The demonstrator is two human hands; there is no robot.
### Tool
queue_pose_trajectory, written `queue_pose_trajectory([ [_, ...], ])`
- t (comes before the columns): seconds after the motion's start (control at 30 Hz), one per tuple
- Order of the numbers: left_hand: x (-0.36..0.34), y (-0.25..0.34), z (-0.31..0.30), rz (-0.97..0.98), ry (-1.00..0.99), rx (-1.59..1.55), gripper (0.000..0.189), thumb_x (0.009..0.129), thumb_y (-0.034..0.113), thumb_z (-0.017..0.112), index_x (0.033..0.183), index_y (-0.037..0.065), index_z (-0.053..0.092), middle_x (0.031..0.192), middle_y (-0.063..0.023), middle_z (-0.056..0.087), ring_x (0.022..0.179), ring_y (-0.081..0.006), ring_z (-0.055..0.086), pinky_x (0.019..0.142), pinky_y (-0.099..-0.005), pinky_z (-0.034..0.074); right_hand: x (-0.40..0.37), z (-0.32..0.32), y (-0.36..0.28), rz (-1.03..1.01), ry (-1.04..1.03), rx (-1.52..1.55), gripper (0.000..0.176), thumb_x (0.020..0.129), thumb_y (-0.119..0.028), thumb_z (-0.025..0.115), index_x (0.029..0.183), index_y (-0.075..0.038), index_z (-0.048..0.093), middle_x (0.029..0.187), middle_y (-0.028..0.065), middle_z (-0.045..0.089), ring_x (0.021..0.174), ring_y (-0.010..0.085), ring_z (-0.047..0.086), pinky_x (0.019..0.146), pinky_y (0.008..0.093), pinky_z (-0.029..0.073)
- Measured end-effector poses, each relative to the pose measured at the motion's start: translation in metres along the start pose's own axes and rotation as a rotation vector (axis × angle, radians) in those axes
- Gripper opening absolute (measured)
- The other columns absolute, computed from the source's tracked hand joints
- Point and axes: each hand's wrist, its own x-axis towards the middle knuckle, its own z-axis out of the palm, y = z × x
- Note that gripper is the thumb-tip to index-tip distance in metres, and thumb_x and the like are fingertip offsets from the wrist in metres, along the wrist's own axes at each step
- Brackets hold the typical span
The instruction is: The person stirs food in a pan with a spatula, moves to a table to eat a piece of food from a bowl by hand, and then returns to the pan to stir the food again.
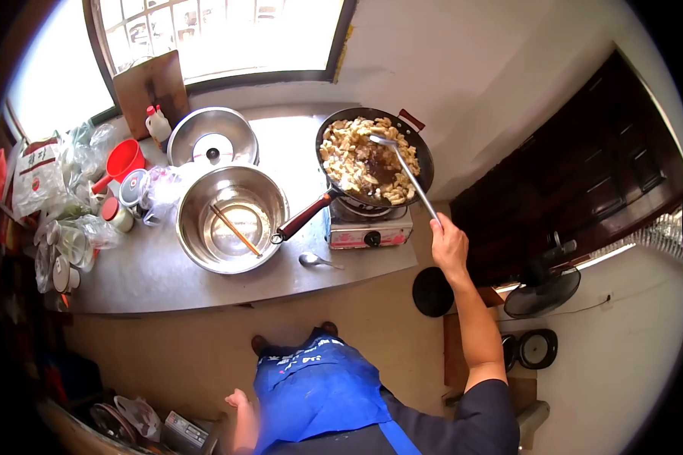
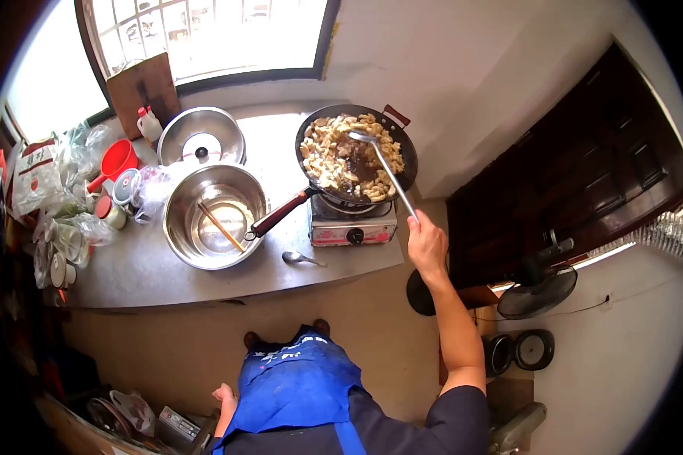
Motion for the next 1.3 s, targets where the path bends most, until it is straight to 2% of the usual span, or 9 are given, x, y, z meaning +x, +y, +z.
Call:
queue_pose_trajectory([
  [0.4,0.02,-0.016,0.01,-0.049,-0.013,0.028,0.047,0.078,0.007,0.058,0.121,-0.011,0.048,0.122,-0.0295,0.057,0.102,-0.0373,0.065,0.081,-0.0452,0.057,0.099,-0.016,0.016,0.04,-0.095,-0.184,0.042,0.098,-0.035,0.051,0.082,0.0,0.068,0.082,0.0234,0.068,0.086,0.0416,0.065,0.077,0.0485,0.049],
  [0.63,0.02,-0.025,0.008,-0.032,0.017,0.031,0.047,0.077,0.004,0.058,0.12,-0.011,0.049,0.12,-0.0289,0.059,0.098,-0.0379,0.066,0.079,-0.0456,0.058,0.108,0.006,0.026,-0.128,-0.125,-0.382,0.035,0.099,-0.028,0.048,0.09,0.0,0.067,0.089,0.0262,0.067,0.089,0.0453,0.063,0.078,0.0505,0.048],
  [0.7,0.022,-0.026,0.006,-0.061,-0.007,-0.007,0.045,0.078,0.005,0.058,0.12,-0.011,0.05,0.12,-0.0289,0.058,0.097,-0.0377,0.066,0.078,-0.0458,0.058,0.104,0.013,0.022,-0.144,-0.194,-0.182,0.031,0.098,-0.024,0.047,0.093,0.001,0.065,0.09,0.0274,0.065,0.093,0.0483,0.06,0.078,0.0522,0.047],
  [0.77,0.022,-0.028,0.006,-0.08,0.01,-0.022,0.045,0.078,0.005,0.058,0.119,-0.01,0.05,0.121,-0.0289,0.058,0.097,-0.0375,0.066,0.077,-0.0458,0.058,0.103,0.031,0.036,-0.248,-0.108,-0.12,0.029,0.098,-0.022,0.048,0.093,0.002,0.063,0.079,0.0226,0.066,0.079,0.0414,0.065,0.068,0.0479,0.047],
  [0.83,0.026,-0.036,0.006,-0.094,0.023,-0.027,0.044,0.078,0.006,0.058,0.119,-0.01,0.05,0.121,-0.029,0.058,0.098,-0.0372,0.066,0.077,-0.0458,0.058,0.1,0.037,0.039,0.097,-0.341,0.001,0.028,0.096,-0.023,0.052,0.102,-0.001,0.068,0.094,0.0241,0.069,0.093,0.0404,0.066,0.084,0.0447,0.05],
  [0.87,0.027,-0.04,0.007,-0.067,0.04,-0.008,0.044,0.079,0.006,0.058,0.119,-0.011,0.05,0.121,-0.029,0.058,0.098,-0.0371,0.066,0.077,-0.046,0.058,0.096,0.039,0.042,0.209,-0.396,0.08,0.029,0.098,-0.027,0.053,0.105,-0.003,0.068,0.083,0.0161,0.069,0.071,0.0295,0.066,0.066,0.04,0.052],
  [0.9,0.028,-0.041,0.007,-0.039,0.055,0.012,0.044,0.079,0.007,0.058,0.119,-0.011,0.05,0.121,-0.029,0.058,0.098,-0.0371,0.066,0.076,-0.0463,0.058,0.09,0.035,0.038,0.211,-0.396,0.079,0.029,0.098,-0.027,0.053,0.105,-0.003,0.068,0.083,0.0161,0.069,0.071,0.0295,0.066,0.066,0.04,0.052],
  [1.0,0.02,-0.039,0.003,-0.03,0.086,0.06,0.045,0.078,0.007,0.059,0.119,-0.012,0.05,0.121,-0.0292,0.058,0.101,-0.0374,0.065,0.08,-0.0462,0.057,0.066,0.004,-0.007,0.581,-0.624,0.426,0.027,0.103,-0.027,0.047,0.113,-0.01,0.065,0.069,-0.0017,0.05,0.048,0.006,0.037,0.042,0.0249,0.03],
  [1.3,0.015,-0.021,0.005,-0.013,0.01,0.007,0.048,0.077,0.007,0.06,0.121,-0.011,0.051,0.123,-0.0305,0.057,0.107,-0.0387,0.063,0.088,-0.0458,0.055,0.031,-0.018,-0.02,0.517,-0.584,0.601,0.028,0.106,-0.022,0.043,0.117,-0.005,0.062,0.064,-0.0031,0.046,0.041,0.0023,0.029,0.037,0.0208,0.022],
])
